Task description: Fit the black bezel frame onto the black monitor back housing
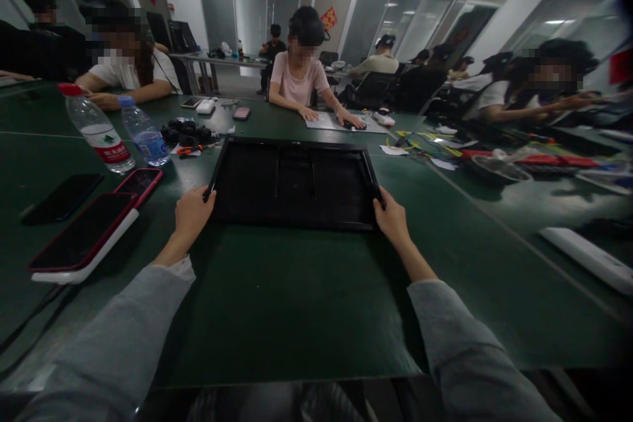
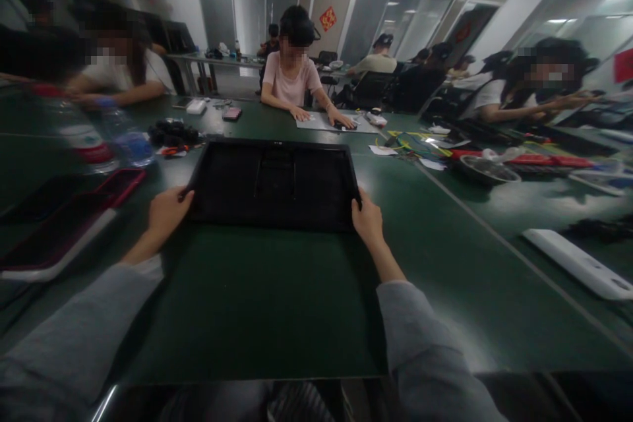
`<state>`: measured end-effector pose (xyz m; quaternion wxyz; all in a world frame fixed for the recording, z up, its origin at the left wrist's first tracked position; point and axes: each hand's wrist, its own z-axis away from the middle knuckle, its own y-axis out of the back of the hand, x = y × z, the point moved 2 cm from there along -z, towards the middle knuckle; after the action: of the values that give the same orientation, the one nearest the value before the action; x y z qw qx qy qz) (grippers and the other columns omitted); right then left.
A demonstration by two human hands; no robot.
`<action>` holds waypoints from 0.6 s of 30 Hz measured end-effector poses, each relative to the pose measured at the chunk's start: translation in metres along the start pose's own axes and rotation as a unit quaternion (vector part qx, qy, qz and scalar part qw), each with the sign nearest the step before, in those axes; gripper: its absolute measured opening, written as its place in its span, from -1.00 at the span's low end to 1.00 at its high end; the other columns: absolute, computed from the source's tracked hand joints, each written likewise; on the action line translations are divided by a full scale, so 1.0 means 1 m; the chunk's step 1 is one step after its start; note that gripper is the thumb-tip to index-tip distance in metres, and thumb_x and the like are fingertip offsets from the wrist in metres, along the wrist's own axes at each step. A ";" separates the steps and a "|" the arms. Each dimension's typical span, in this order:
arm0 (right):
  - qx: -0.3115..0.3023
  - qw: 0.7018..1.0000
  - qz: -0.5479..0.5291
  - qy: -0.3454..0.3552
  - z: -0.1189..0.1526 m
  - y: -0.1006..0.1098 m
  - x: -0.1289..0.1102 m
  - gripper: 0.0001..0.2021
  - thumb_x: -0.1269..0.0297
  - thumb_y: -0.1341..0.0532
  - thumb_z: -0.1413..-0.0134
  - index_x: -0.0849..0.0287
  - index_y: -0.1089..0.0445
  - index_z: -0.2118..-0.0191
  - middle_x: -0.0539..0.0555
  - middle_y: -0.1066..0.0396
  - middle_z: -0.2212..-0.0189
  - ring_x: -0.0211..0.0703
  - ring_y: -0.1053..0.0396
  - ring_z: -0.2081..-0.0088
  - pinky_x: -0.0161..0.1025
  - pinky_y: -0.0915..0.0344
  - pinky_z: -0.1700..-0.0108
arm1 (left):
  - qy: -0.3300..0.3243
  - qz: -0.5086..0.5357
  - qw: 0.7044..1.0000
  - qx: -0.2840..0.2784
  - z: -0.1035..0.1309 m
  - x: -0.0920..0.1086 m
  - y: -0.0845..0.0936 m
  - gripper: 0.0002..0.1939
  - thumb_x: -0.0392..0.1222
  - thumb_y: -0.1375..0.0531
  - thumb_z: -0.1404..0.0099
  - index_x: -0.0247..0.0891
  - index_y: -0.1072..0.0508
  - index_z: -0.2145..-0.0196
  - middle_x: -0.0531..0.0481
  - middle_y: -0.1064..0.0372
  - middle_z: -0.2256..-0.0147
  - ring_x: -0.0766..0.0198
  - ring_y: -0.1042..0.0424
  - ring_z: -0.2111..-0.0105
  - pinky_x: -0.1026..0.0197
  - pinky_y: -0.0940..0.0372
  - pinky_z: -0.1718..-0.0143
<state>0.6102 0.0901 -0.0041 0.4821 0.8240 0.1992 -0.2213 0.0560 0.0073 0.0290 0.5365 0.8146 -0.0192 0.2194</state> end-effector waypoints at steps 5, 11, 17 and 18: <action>-0.011 0.999 -0.032 0.008 -0.004 -0.004 0.004 -0.37 0.10 -0.12 -0.28 0.25 -0.39 -0.39 0.34 -0.52 -0.22 0.30 -0.53 -0.18 0.28 -0.37 -0.32 | 0.017 0.067 0.998 -0.012 -0.004 -0.006 -0.006 -0.51 0.03 -0.16 -0.49 -0.30 -0.61 -0.18 -0.29 -0.65 -0.04 -0.09 -0.63 0.01 -0.02 -0.42 -0.07; -0.021 0.997 -0.072 -0.006 -0.006 -0.008 0.009 -0.34 0.04 -0.18 -0.25 0.26 -0.37 -0.37 0.38 -0.55 -0.14 0.31 -0.52 -0.19 0.29 -0.38 -0.30 | 0.056 0.153 0.986 -0.042 -0.014 -0.013 -0.016 -0.44 0.13 -0.17 -0.49 -0.36 -0.61 -0.17 -0.34 -0.62 -0.07 -0.08 -0.61 -0.03 -0.03 -0.42 -0.11; -0.004 0.996 -0.093 -0.001 -0.003 -0.006 0.007 -0.36 -0.09 -0.22 -0.23 0.18 -0.44 -0.30 0.34 -0.59 -0.06 0.27 -0.55 -0.12 0.29 -0.41 -0.28 | 0.109 0.240 0.963 -0.052 -0.023 -0.024 -0.019 -0.44 -0.02 -0.27 -0.34 -0.36 -0.57 -0.20 -0.32 -0.63 -0.04 -0.04 -0.62 -0.01 0.00 -0.46 -0.10; -0.007 0.995 -0.099 -0.001 -0.003 -0.006 0.008 -0.35 -0.10 -0.23 -0.22 0.18 -0.44 -0.30 0.33 -0.59 -0.06 0.27 -0.55 -0.13 0.29 -0.41 -0.27 | 0.117 0.238 0.963 -0.052 -0.024 -0.026 -0.017 -0.44 -0.03 -0.28 -0.32 -0.36 -0.57 -0.20 -0.31 -0.64 -0.02 -0.05 -0.62 0.00 0.00 -0.47 -0.08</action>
<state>0.6138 0.0967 -0.0116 0.4640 0.7965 0.2811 -0.2670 0.0291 0.0303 0.0118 0.5091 0.7259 -0.1611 0.4334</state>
